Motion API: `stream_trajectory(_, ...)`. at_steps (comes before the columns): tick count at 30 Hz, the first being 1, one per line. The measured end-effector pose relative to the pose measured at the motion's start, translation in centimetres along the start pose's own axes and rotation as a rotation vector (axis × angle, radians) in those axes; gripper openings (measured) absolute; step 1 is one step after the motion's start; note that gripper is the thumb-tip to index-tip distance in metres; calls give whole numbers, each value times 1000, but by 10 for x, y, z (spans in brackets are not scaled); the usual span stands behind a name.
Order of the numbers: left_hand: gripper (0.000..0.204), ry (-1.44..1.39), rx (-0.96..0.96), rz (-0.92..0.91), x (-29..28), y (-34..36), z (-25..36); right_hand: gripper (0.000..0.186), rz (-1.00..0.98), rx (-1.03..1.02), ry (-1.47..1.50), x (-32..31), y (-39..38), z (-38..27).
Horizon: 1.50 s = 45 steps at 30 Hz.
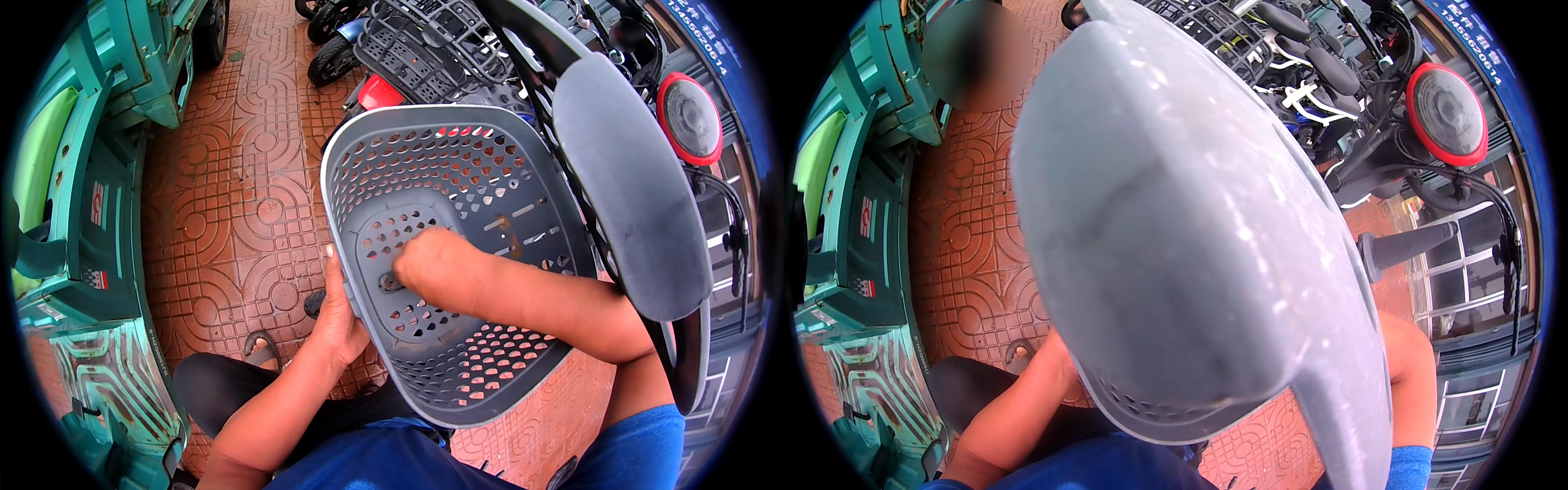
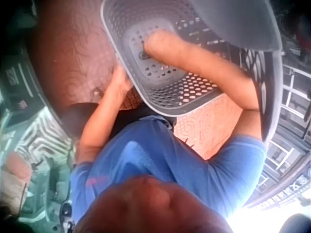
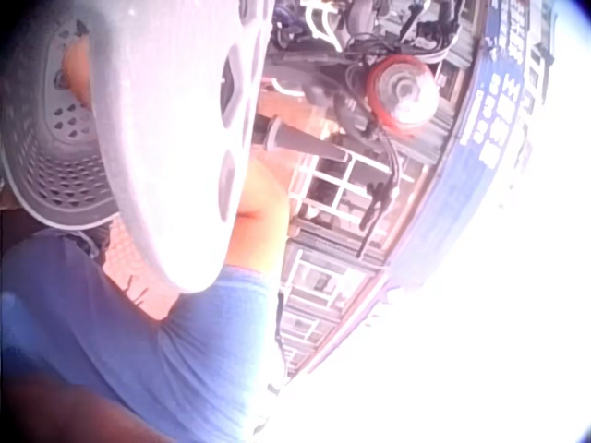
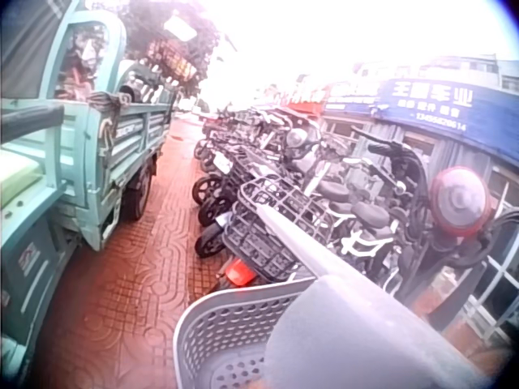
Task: The person removes a grey plastic basket from the front of a red electric scooter. They use a small metal tool to scrape the inside of the basket and then use a red power drill to work on the basket's mounting area. Finally, the person handles a small metal component and walks away from the scooter.
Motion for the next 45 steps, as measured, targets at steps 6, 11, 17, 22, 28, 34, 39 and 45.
stream_trajectory(6, 104, -38, -37, -29, -16, 7, -13, 4, 74, -65, -66, 4, -2, -5)
stream_trajectory(11, 106, -71, -62, -25, 2, 1, -4, 8, 97, -9, -38, 5, -3, 2)
stream_trajectory(17, 105, -57, -31, -24, -2, 2, -2, 11, -4, 16, -4, 4, 2, 1)
stream_trajectory(22, 104, -19, -22, -2, 1, 1, -3, 11, 69, 98, 78, -1, -3, 10)
stream_trajectory(28, 104, -3, -1, 1, -1, 1, 0, 13, -25, 140, 179, -4, 4, 7)
stream_trajectory(34, 106, -56, -35, -27, 1, 2, -4, 11, -24, 194, 178, -3, 0, 9)
stream_trajectory(39, 106, -75, -50, -12, 5, 0, -1, 10, -84, 138, 178, -1, 2, 9)
stream_trajectory(45, 106, -43, -23, -23, -2, 3, -1, 8, -26, 137, 147, 2, 3, 7)
Point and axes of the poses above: each hand's wrist, its own y-axis towards the middle knuckle, its own x-axis out of the palm, z = x × y, the point moved 7 cm from there along y, towards the middle knuckle, and after that the axes turned 2 degrees about x, right-handed, at the moved point
